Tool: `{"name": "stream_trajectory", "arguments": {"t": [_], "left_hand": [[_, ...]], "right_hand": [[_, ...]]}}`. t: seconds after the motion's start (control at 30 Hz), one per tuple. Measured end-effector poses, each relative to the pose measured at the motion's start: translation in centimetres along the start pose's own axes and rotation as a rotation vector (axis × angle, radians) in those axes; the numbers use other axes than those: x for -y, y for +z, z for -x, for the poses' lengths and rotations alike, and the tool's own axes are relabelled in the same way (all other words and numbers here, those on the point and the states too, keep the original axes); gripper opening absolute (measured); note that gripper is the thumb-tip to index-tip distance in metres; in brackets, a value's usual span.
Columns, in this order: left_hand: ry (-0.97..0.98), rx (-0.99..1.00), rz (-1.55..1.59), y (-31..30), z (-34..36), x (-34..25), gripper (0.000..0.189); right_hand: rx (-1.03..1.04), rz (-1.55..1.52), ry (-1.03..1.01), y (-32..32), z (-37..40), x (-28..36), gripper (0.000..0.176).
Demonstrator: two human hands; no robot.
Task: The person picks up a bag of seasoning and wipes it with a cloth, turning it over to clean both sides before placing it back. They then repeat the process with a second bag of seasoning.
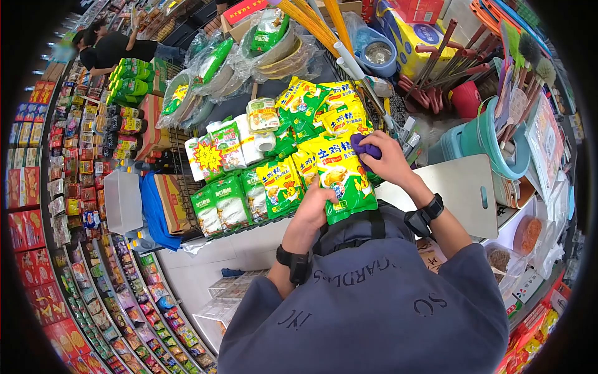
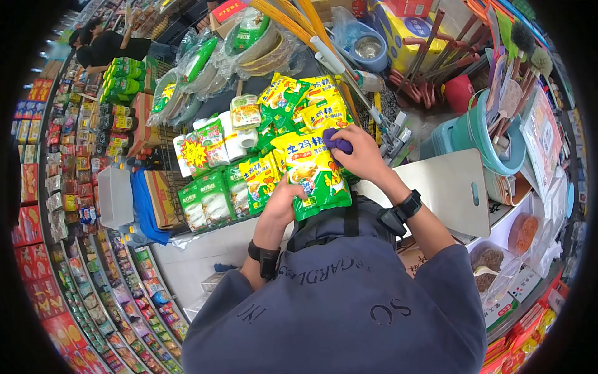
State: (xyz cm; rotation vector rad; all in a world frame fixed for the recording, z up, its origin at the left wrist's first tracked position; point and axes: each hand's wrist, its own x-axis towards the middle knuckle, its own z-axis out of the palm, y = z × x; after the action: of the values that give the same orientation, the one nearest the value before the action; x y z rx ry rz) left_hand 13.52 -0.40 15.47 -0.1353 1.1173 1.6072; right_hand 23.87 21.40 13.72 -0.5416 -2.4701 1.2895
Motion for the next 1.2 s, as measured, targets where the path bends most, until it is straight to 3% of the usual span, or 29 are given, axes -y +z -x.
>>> {"name": "stream_trajectory", "arguments": {"t": [0.43,0.6,0.7,0.9,1.2], "left_hand": [[0.087,0.007,0.082,-0.1,0.3,-1.5,0.088],[0.079,-0.004,0.066,-0.5,0.0,-1.3,0.09],[0.038,-0.061,-0.042,0.8,0.9,-1.7,0.091],[-0.053,0.095,-0.046,1.3,1.2,-0.2,0.089],[-0.05,0.202,-0.327,2.5,1.1,0.7,0.094]], "right_hand": [[0.207,-0.057,-0.082,-1.3,2.6,3.4,0.027],[0.196,-0.08,-0.092,-1.0,2.9,3.5,0.026],[0.109,-0.142,0.015,-0.6,2.6,3.0,0.025],[-0.132,-0.14,0.052,-1.2,1.1,2.9,0.026],[-0.032,0.162,-0.079,-1.6,-0.6,5.1,0.031]]}}
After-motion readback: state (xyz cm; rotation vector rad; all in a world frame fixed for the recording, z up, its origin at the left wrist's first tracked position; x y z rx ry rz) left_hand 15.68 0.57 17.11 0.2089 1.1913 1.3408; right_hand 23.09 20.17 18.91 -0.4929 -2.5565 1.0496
